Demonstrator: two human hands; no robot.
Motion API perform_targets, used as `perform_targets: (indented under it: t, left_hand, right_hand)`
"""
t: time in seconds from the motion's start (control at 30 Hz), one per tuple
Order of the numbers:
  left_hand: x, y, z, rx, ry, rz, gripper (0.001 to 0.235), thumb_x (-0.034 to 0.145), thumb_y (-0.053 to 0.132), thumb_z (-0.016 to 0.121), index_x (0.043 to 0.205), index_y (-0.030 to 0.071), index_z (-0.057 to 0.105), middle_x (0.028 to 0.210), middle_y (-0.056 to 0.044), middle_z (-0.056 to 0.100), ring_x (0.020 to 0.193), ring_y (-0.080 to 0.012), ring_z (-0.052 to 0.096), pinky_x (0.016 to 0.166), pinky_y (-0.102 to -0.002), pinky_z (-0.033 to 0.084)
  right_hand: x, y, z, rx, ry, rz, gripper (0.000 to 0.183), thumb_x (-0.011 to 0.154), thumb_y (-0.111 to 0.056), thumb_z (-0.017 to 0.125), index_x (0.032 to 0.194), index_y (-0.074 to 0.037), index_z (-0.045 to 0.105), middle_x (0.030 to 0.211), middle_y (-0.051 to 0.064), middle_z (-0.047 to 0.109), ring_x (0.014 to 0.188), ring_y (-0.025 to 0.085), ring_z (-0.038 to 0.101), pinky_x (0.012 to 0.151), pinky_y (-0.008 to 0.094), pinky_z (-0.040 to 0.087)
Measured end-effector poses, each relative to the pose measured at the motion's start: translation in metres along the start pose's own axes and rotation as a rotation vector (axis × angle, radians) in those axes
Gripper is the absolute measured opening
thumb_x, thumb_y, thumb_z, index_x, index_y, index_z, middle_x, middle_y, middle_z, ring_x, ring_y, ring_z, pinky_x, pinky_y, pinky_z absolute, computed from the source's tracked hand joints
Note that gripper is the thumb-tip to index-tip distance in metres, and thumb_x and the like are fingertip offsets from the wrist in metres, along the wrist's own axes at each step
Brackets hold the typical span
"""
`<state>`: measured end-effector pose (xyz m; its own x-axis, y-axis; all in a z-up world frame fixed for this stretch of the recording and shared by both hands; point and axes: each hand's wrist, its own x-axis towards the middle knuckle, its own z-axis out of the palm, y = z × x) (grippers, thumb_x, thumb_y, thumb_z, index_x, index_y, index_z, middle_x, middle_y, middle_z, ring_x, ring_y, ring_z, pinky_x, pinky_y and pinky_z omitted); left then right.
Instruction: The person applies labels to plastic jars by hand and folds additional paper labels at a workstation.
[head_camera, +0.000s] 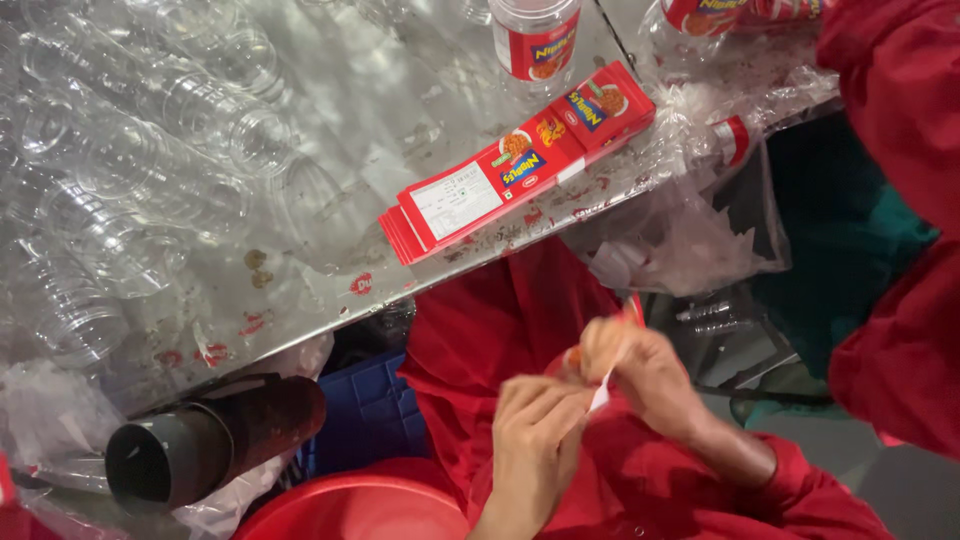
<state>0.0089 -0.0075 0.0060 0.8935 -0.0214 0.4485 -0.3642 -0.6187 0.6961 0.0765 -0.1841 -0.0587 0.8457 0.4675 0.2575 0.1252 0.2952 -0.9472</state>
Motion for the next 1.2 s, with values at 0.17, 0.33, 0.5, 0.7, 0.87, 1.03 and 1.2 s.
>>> perform_targets:
  t: [0.17, 0.33, 0.5, 0.7, 0.87, 1.03, 1.2]
  left_hand:
    - [0.0, -0.006, -0.021, 0.344, 0.088, 0.036, 0.027, 0.074, 0.006, 0.075, 0.101, 0.01, 0.077, 0.112, -0.012, 0.08, 0.079, -0.0257, 0.068, 0.073, -0.037, 0.049]
    - [-0.042, -0.031, -0.035, -0.797, -0.019, -0.304, 0.018, 0.083, -0.006, 0.08, 0.101, -0.004, 0.082, 0.082, -0.015, 0.083, 0.062, -0.0223, 0.082, 0.056, -0.03, 0.061]
    - [-0.017, -0.026, -0.037, -0.754, 0.754, -0.105, 0.068, 0.083, -0.005, 0.076, 0.142, 0.01, 0.045, 0.132, -0.031, 0.056, 0.118, -0.0352, 0.059, 0.106, -0.044, 0.052]
    - [0.037, -0.015, -0.032, 0.181, 0.091, -0.15, 0.091, 0.063, 0.028, 0.092, 0.142, 0.004, 0.054, 0.164, -0.037, 0.013, 0.153, -0.0553, 0.019, 0.122, -0.058, 0.024]
    - [0.05, -0.017, -0.021, -0.267, -0.239, -0.143, 0.018, 0.081, 0.006, 0.08, 0.098, 0.008, 0.074, 0.162, -0.024, 0.039, 0.146, -0.0437, 0.048, 0.113, -0.044, 0.046]
    - [0.042, -0.013, -0.005, -0.247, -0.167, -0.22, 0.009, 0.086, 0.004, 0.076, 0.094, 0.006, 0.072, 0.16, -0.025, 0.044, 0.13, -0.0383, 0.064, 0.1, -0.039, 0.055]
    - [0.03, -0.001, 0.006, -0.058, -0.115, -0.12, 0.023, 0.085, -0.003, 0.07, 0.106, 0.0, 0.076, 0.158, -0.027, 0.044, 0.139, -0.0455, 0.056, 0.108, -0.042, 0.053]
  right_hand:
    - [-0.021, 0.005, -0.03, 0.516, 0.603, -0.267, 0.022, 0.11, -0.007, 0.065, 0.09, -0.001, 0.07, 0.063, -0.002, 0.06, 0.055, 0.002, 0.059, 0.057, 0.025, 0.046]
    - [-0.001, 0.028, -0.022, -1.014, 0.112, -0.184, 0.033, 0.073, -0.018, 0.085, 0.105, -0.01, 0.08, 0.082, 0.002, 0.062, 0.067, 0.017, 0.063, 0.056, 0.032, 0.049]
    - [0.029, 0.031, -0.037, -0.838, 0.258, -0.187, 0.02, 0.081, -0.006, 0.082, 0.099, -0.005, 0.074, 0.1, 0.008, 0.067, 0.081, 0.02, 0.068, 0.066, 0.032, 0.054]
    - [0.022, -0.029, -0.036, -0.378, -0.004, -0.006, 0.016, 0.075, 0.0, 0.084, 0.088, -0.001, 0.074, 0.086, 0.007, 0.076, 0.066, 0.015, 0.072, 0.052, 0.025, 0.047]
    - [0.038, -0.061, -0.026, -0.539, -0.063, -0.037, 0.015, 0.079, 0.001, 0.08, 0.092, -0.004, 0.073, 0.086, 0.006, 0.075, 0.074, 0.015, 0.076, 0.059, 0.026, 0.06]
    - [0.028, -0.057, -0.004, -0.716, 0.082, -0.135, 0.019, 0.079, 0.001, 0.078, 0.097, -0.002, 0.073, 0.093, 0.012, 0.073, 0.081, 0.018, 0.076, 0.064, 0.027, 0.061]
    - [0.006, -0.029, 0.008, -0.918, 0.179, -0.285, 0.02, 0.081, -0.015, 0.081, 0.094, -0.002, 0.071, 0.094, 0.011, 0.073, 0.082, 0.018, 0.073, 0.064, 0.029, 0.056]
